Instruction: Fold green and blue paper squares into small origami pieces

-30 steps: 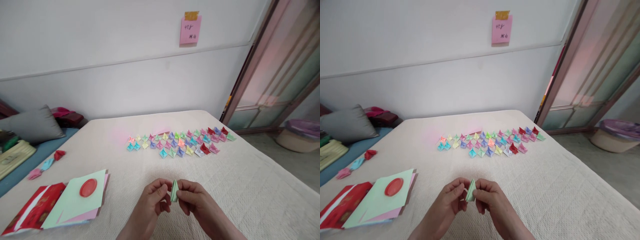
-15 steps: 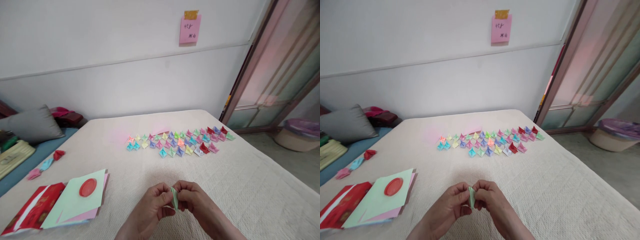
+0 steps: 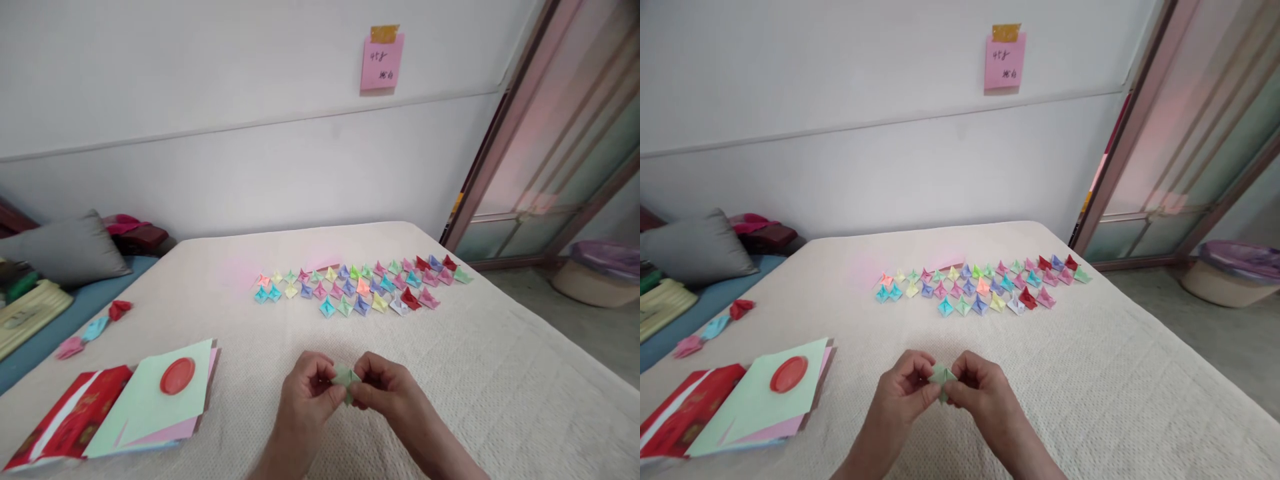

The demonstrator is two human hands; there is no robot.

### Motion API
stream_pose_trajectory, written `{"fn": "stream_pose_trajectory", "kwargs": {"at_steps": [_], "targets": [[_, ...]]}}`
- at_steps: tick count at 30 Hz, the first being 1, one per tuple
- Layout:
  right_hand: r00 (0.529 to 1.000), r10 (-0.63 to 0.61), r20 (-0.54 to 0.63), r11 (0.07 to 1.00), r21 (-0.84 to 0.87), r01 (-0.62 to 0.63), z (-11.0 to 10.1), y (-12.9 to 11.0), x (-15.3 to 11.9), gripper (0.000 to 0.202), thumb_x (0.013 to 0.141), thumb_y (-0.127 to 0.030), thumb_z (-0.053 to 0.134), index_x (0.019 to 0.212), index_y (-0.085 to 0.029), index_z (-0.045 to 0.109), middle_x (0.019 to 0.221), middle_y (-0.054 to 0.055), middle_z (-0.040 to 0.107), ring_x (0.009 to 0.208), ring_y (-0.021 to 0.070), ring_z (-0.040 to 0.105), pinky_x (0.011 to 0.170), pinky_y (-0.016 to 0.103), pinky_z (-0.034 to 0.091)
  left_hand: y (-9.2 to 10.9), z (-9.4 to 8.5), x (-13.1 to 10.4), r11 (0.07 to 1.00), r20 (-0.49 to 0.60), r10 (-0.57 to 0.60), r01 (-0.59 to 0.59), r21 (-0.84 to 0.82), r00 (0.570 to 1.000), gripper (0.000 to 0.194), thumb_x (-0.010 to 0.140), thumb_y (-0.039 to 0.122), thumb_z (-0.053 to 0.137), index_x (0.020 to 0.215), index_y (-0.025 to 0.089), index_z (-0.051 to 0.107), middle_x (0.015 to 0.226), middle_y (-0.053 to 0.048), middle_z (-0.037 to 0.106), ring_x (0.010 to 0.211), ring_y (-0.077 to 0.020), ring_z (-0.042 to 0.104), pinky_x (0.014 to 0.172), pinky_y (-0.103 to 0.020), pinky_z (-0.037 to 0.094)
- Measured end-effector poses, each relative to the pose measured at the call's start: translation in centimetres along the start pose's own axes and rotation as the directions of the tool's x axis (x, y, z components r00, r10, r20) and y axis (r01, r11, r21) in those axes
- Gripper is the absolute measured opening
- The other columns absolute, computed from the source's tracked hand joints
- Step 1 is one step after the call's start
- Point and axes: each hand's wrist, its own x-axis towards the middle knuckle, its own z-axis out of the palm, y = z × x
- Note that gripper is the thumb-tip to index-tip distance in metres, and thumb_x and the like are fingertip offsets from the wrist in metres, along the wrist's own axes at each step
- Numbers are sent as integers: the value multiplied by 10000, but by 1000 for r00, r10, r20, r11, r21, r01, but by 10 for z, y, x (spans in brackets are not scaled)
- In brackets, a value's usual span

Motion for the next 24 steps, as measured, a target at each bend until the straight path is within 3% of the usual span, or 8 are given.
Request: {"fn": "stream_pose_trajectory", "kwargs": {"at_steps": [5, 10, 15, 21, 24], "targets": [[980, -193, -54, 947, -273, 171, 0, 0, -4, 135, 743, -262, 588, 637, -195, 538, 586, -39, 492, 586, 132, 432, 568, 281, 341, 7, 4, -6, 984, 12, 144, -145, 101, 989, 111, 738, 146, 674, 734, 184, 570, 926, -16, 524, 782, -143, 542, 682, -252, 471], [971, -211, -115, 934, -315, 166, 4, -1, -7, 167, 703, -205, 602, 606, -217, 466, 560, -55, 469, 554, 123, 424, 529, 269, 337, 8, 2, -11, 959, -11, 194, -188, 213, 981, 127, 777, 137, 626, 680, 181, 557, 896, -27, 558, 757, -146, 543, 647, -243, 452], [982, -140, -125, 975, -190, 115, 6, 0, -4, 192, 676, -180, 617, 614, -222, 441, 521, -75, 436, 504, 108, 421, 482, 248, 345, 5, 2, -10, 979, -42, 132, -123, 160, 990, 157, 767, 181, 646, 652, 177, 540, 877, -26, 553, 731, -138, 531, 632, -239, 435], [980, -156, -122, 970, -206, 129, 3, 3, -3, 193, 696, -207, 636, 613, -213, 461, 535, -64, 461, 516, 106, 415, 481, 246, 321, 12, 3, -4, 997, 23, -66, 65, 33, 998, 149, 744, 220, 666, 653, 165, 562, 595, 31, 532, 579, -109, 496, 564, -225, 392], [992, -94, -80, 991, -99, 86, 1, 3, -1, 193, 691, -218, 655, 618, -206, 477, 524, -68, 473, 505, 101, 421, 479, 241, 319, 14, 2, -3, 994, 18, -102, 103, -34, 995, 172, 739, 221, 666, 622, 160, 557, 577, 21, 574, 572, -115, 533, 574, -233, 420]]}}
